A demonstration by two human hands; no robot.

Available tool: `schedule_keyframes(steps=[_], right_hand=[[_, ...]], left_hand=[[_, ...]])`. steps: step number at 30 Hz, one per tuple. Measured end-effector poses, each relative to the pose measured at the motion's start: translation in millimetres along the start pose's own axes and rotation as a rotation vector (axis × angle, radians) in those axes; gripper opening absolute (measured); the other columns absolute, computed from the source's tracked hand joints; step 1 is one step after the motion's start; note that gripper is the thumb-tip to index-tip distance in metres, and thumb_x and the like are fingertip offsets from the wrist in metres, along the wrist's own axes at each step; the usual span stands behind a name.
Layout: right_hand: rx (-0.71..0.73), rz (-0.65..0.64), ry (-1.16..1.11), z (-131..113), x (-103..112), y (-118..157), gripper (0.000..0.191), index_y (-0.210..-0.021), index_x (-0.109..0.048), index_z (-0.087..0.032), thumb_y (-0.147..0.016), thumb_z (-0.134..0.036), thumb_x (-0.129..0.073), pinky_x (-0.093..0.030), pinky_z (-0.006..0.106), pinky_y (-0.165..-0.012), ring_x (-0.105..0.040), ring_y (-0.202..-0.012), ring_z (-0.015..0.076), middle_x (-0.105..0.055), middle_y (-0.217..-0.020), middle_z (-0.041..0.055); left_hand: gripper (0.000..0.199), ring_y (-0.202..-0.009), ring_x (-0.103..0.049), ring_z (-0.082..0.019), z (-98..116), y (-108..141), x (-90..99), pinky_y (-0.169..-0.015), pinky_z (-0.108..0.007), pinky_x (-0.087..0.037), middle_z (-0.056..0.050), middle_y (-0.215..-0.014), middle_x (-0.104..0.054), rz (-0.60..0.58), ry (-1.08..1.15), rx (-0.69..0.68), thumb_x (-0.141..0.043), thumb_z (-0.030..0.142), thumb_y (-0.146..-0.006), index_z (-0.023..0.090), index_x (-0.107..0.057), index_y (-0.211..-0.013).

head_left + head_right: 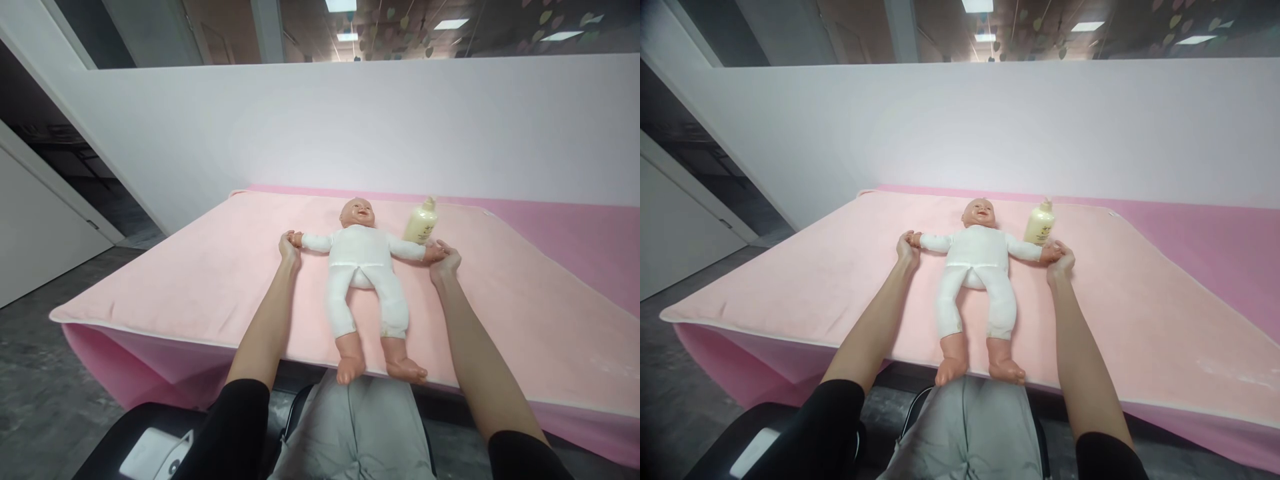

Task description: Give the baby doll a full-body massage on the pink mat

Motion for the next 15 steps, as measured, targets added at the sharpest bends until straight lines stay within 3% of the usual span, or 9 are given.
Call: schedule_keyframes(steps=[5,11,15], right_hand=[[-0.020,-0.041,0.004,-1,-1,4,0.006,-0.077,-0.052,-0.018,-0.076,-0.021,-0.047,-0.054,0.024,-0.067,-0.060,-0.065,0.0098,-0.058,-0.071,-0.0016],[-0.105,-0.238,-0.069,-8,-6,13,0.022,-0.064,-0.039,-0.019,-0.083,-0.025,-0.046,-0.052,0.024,-0.069,-0.056,-0.062,0.0085,-0.051,-0.065,-0.0036],[-0.181,-0.219,-0.158,-8,-9,17,0.029,-0.064,-0.037,-0.019,-0.092,-0.024,-0.034,-0.051,0.022,-0.066,-0.052,-0.057,0.0072,-0.046,-0.061,-0.0050]], left_hand=[[0.011,-0.056,-0.058,-0.011,3,5,-2.4,-0.066,-0.023,-0.047,0.000,-0.059,-0.059,0.003,0.025,0.009,-0.040,0.011,-0.076,0.018,-0.048,-0.075],[0.011,-0.057,-0.058,-0.011,3,6,-2.6,-0.067,-0.024,-0.047,0.000,-0.060,-0.059,0.000,0.016,0.016,-0.040,0.012,-0.077,0.018,-0.049,-0.077],[0.009,-0.058,-0.058,-0.011,1,2,0.1,-0.066,-0.023,-0.047,-0.001,-0.062,-0.060,-0.013,0.026,0.009,-0.040,0.014,-0.078,0.017,-0.049,-0.079]])
Point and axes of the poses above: each hand's wrist, its own y-axis away from the middle knuckle, its own x-axis out of the back of the hand, z = x × y, the point moved 2 cm from there along -y, towards the middle knuckle
